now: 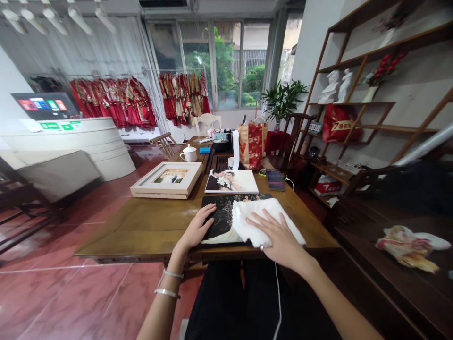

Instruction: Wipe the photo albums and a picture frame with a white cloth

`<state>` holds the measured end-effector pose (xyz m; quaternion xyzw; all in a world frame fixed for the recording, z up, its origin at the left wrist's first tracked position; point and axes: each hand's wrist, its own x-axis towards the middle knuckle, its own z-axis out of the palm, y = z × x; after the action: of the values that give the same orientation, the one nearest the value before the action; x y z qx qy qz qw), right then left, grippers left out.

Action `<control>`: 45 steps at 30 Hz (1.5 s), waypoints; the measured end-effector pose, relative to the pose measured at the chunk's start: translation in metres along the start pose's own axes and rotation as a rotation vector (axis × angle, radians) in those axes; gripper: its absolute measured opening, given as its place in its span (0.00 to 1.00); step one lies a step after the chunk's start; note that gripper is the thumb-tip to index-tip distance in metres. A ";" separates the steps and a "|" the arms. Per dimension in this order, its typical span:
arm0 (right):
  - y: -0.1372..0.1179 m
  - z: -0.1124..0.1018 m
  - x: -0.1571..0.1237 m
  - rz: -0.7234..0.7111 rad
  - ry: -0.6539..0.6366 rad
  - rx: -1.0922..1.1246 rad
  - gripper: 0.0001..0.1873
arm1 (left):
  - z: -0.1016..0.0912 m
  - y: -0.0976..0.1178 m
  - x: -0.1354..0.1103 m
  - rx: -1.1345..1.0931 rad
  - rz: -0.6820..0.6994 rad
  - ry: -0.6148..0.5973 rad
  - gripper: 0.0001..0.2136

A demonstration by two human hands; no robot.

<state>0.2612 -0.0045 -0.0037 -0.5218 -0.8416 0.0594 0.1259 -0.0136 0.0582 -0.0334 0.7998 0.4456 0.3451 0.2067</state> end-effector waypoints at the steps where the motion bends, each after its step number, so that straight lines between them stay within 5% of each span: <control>1: 0.006 -0.002 0.010 0.012 -0.012 0.010 0.42 | 0.000 0.000 0.000 0.001 0.004 -0.002 0.17; 10: 0.042 -0.009 0.092 0.157 -0.004 -0.039 0.31 | 0.001 0.001 0.003 0.009 0.018 -0.001 0.17; 23: 0.002 -0.002 -0.004 0.017 0.047 0.022 0.39 | 0.001 0.002 0.003 0.004 0.004 -0.011 0.18; 36: 0.042 -0.006 0.097 0.131 0.026 -0.029 0.30 | 0.001 0.004 0.004 0.013 -0.006 -0.021 0.18; 40: 0.032 -0.002 0.089 0.138 0.055 -0.031 0.31 | 0.001 0.004 0.004 0.011 -0.016 -0.021 0.18; 45: 0.006 0.001 0.034 0.016 0.080 0.012 0.36 | 0.002 0.004 0.004 0.002 -0.015 -0.006 0.18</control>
<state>0.2517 0.0282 -0.0013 -0.5299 -0.8313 0.0444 0.1621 -0.0088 0.0592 -0.0306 0.7976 0.4514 0.3406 0.2098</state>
